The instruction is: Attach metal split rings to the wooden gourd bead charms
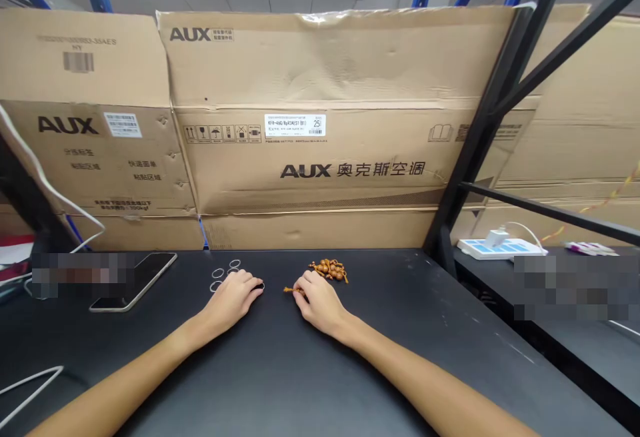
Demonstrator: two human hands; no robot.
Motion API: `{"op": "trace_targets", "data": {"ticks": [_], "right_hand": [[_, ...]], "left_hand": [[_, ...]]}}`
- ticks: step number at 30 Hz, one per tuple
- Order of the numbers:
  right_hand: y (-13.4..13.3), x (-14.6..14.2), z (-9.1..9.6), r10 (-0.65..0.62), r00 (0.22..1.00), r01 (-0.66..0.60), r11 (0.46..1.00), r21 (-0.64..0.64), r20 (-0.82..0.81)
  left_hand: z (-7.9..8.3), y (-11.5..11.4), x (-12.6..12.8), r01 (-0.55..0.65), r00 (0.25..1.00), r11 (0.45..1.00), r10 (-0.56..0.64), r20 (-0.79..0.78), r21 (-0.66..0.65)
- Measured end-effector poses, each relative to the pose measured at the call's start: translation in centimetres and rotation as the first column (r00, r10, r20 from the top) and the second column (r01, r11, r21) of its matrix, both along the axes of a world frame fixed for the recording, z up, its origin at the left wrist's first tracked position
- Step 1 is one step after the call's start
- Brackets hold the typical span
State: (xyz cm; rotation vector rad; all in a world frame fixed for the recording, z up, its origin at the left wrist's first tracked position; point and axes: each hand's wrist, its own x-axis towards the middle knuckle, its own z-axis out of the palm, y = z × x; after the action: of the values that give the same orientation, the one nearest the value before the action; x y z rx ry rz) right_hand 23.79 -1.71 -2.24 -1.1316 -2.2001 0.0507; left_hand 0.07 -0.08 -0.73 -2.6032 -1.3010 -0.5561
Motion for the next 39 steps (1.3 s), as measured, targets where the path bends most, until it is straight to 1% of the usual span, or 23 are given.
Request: {"op": "trace_targets", "data": {"ticks": [3,6,8,11,14,18,22,24,28,31,35,36,39], "right_hand": [[-0.2,-0.2,0.3,0.014,0.998,-0.016,0.999,-0.029,-0.066],[-0.5,-0.5,0.7,0.053,0.989,-0.066,0.994,-0.088,-0.138],[-0.7,-0.7,0.9,0.072,0.982,-0.095,0.988,-0.125,-0.174],[-0.7,-0.8,1.1,0.045,0.972,-0.089,0.979,-0.184,-0.230],[-0.6,-0.7,1.0,0.013,0.956,-0.086,0.968,-0.236,-0.293],[-0.5,-0.8,1.1,0.022,0.938,-0.143,0.933,-0.329,-0.347],[-0.7,-0.9,1.3,0.044,0.923,-0.185,0.922,-0.340,-0.383],[-0.9,-1.0,1.4,0.048,0.902,-0.223,0.901,-0.371,-0.428],[-1.2,-1.3,1.6,0.043,0.842,-0.351,0.800,-0.486,-0.537],[-1.3,-1.4,1.8,0.057,0.826,-0.397,0.764,-0.508,-0.560],[-1.5,-1.4,1.9,0.065,0.838,-0.407,0.736,-0.541,-0.541],[-1.5,-1.4,1.9,0.066,0.845,-0.399,0.738,-0.544,-0.531],[-1.5,-1.4,1.9,0.074,0.866,-0.366,0.768,-0.526,-0.495]], "left_hand": [[-0.1,0.0,0.0,0.021,1.000,0.999,-0.021,0.005,0.025],[0.0,0.0,-0.1,0.057,0.996,0.998,-0.055,0.069,-0.020],[0.2,-0.2,0.0,0.104,0.984,0.992,-0.091,0.154,-0.076],[0.5,-0.7,0.4,0.181,0.941,0.970,-0.123,0.316,-0.162],[0.8,-1.5,1.1,0.224,0.911,0.948,-0.121,0.394,-0.228],[1.3,-2.4,1.9,0.253,0.883,0.926,-0.102,0.459,-0.281],[1.6,-2.8,2.1,0.285,0.834,0.902,-0.067,0.548,-0.324],[1.6,-2.8,2.1,0.279,0.822,0.898,-0.041,0.569,-0.339],[1.5,-2.7,2.2,0.275,0.806,0.888,-0.002,0.592,-0.370],[1.5,-2.8,2.3,0.293,0.798,0.879,-0.009,0.602,-0.376],[1.6,-2.9,2.3,0.311,0.796,0.872,-0.021,0.604,-0.379],[1.6,-3.0,2.3,0.314,0.797,0.870,-0.023,0.604,-0.381],[1.6,-3.0,2.3,0.326,0.797,0.863,-0.031,0.604,-0.386]]}}
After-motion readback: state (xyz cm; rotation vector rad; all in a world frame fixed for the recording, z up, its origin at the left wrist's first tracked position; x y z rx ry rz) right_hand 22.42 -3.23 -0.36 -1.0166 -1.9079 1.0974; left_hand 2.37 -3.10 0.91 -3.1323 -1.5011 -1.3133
